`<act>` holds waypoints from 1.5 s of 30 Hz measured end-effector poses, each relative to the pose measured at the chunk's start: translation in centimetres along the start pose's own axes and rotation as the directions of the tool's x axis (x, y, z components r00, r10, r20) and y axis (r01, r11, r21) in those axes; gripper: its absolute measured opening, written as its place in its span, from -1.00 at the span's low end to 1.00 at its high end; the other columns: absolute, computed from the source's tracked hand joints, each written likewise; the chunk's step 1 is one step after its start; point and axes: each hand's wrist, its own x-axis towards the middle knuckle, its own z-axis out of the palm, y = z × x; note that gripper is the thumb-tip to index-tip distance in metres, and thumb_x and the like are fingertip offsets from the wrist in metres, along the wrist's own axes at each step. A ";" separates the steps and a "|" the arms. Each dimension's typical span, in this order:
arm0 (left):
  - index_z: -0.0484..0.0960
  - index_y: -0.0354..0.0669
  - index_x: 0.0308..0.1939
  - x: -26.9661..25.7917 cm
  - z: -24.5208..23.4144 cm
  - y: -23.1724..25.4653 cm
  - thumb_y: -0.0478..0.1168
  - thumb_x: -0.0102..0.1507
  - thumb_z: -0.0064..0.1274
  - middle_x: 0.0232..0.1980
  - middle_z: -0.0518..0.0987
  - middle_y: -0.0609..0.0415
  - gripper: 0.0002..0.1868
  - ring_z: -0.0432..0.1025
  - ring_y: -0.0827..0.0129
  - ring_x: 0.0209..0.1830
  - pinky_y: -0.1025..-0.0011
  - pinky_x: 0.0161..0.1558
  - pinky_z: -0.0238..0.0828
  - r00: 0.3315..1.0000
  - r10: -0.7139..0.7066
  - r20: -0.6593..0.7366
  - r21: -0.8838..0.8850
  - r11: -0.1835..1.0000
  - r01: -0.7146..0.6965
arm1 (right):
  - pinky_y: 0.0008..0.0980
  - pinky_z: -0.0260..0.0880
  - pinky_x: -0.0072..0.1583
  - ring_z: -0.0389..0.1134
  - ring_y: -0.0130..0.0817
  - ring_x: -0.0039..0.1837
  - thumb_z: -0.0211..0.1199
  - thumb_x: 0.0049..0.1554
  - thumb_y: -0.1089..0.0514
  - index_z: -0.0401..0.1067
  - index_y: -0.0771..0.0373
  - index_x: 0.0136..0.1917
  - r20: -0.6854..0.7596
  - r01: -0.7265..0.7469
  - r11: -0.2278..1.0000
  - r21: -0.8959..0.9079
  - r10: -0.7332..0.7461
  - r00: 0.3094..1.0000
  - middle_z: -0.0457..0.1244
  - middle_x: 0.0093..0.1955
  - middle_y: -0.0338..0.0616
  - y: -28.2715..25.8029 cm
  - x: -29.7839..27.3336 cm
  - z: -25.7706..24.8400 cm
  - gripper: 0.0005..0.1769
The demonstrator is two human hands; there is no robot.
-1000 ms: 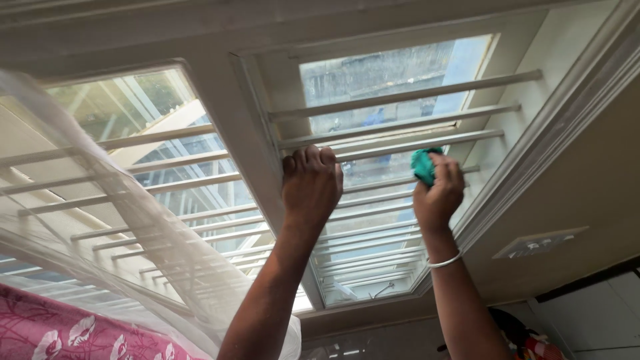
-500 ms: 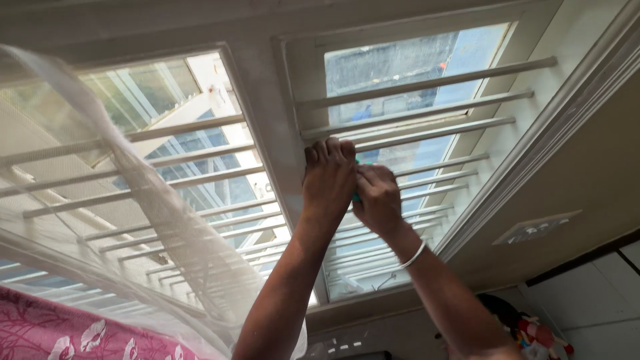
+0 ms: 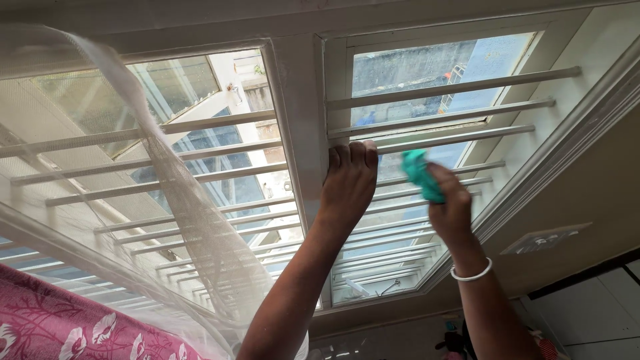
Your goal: The person cleans the white metal frame of a window using a green cloth. They wipe the horizontal and vertical bars of the frame, moving from the center to the edges. The person also wipes the adjacent white mesh screen while holding the curtain aside.
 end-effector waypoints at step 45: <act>0.45 -0.23 0.03 0.1 0.0 0.5 -0.24 0.18 0.00 -0.15 0.45 -0.05 -0.66 0.37 0.16 -0.13 0.16 0.11 0.25 0.999 -0.045 -0.015 0.005 0.999 0.045 | 0.02 0.37 0.42 0.22 0.09 0.40 0.33 0.05 0.36 0.49 0.39 0.33 -0.135 -0.098 0.779 -0.620 0.018 0.991 0.19 0.39 0.15 9.1 -0.1 0.0 -0.46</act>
